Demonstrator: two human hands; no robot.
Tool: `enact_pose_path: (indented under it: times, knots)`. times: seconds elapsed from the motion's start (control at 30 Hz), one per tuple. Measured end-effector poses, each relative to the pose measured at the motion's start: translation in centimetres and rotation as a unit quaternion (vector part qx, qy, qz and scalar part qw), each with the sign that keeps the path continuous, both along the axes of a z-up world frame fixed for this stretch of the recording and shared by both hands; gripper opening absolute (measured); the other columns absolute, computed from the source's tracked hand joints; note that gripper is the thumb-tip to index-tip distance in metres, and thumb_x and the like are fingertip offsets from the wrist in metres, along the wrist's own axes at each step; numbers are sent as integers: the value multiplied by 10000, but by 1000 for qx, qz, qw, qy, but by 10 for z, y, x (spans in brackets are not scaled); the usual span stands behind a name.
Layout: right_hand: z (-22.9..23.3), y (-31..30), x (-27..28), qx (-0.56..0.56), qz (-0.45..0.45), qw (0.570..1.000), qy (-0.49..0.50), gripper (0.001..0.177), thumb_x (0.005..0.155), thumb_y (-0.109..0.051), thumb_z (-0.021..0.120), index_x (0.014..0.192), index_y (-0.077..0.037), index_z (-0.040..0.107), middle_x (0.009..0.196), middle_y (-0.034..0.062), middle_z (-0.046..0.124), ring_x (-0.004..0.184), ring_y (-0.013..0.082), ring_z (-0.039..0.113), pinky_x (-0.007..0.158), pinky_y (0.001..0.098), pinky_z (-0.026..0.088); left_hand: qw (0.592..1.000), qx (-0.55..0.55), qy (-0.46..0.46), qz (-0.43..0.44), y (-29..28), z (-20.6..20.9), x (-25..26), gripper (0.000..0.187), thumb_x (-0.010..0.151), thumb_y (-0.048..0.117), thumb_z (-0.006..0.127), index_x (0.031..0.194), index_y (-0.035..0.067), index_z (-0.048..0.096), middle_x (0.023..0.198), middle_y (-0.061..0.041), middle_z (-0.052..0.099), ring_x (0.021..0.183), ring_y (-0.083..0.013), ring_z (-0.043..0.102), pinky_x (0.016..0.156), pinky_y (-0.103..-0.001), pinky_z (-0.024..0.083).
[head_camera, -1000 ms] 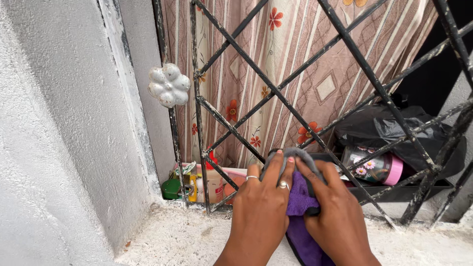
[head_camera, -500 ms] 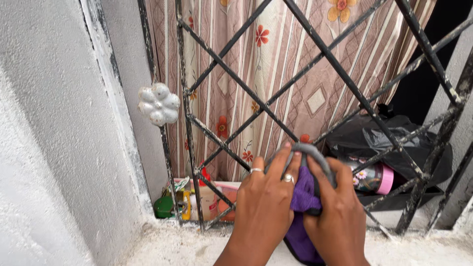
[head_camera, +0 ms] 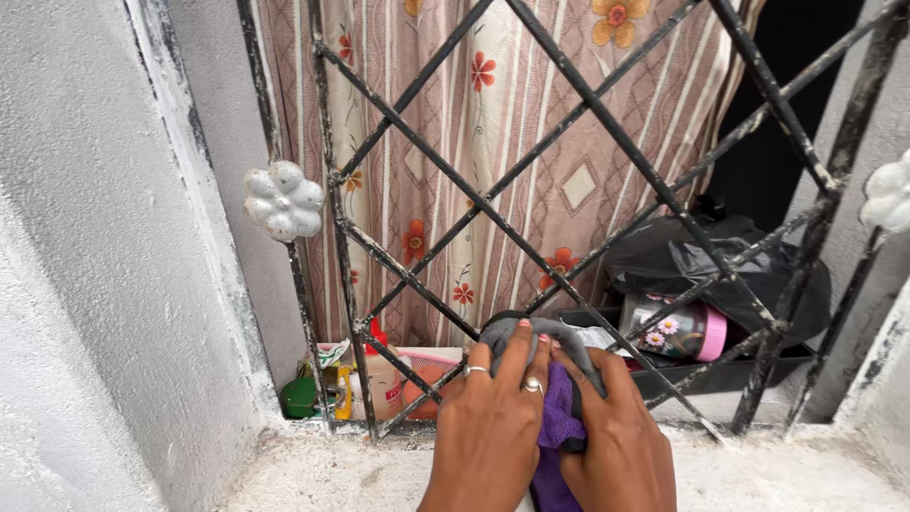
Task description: The person wipes a decorative metal window grill with a purple cloth.
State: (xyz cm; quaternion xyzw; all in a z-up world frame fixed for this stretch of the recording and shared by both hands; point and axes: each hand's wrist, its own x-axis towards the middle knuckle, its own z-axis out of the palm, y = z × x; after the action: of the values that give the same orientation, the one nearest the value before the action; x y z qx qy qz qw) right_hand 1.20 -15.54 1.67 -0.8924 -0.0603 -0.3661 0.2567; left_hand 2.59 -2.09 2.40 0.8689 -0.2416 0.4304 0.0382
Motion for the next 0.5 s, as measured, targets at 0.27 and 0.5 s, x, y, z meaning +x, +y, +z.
enact_pose_path:
  times: [0.27, 0.5]
  knots:
    - [25, -14, 2, 1, -39, 990, -137, 762, 566, 48, 700, 1296, -166, 647, 1267, 93, 591, 1149, 336, 624, 833, 440, 553, 996, -55, -60, -34, -23, 35, 8, 652, 766, 55, 646, 1416, 47, 589, 1474, -103, 514, 1064, -303, 587, 783, -389, 559]
    - [-15, -46, 18, -12, -80, 991, -106, 839, 491, 35, 709, 1284, -233, 672, 1302, 48, 587, 1216, 299, 601, 901, 427, 549, 993, -17, -109, -30, -48, -6, 22, 571, 851, 147, 593, 1413, 42, 612, 1507, -126, 519, 1069, -288, 585, 791, -386, 543]
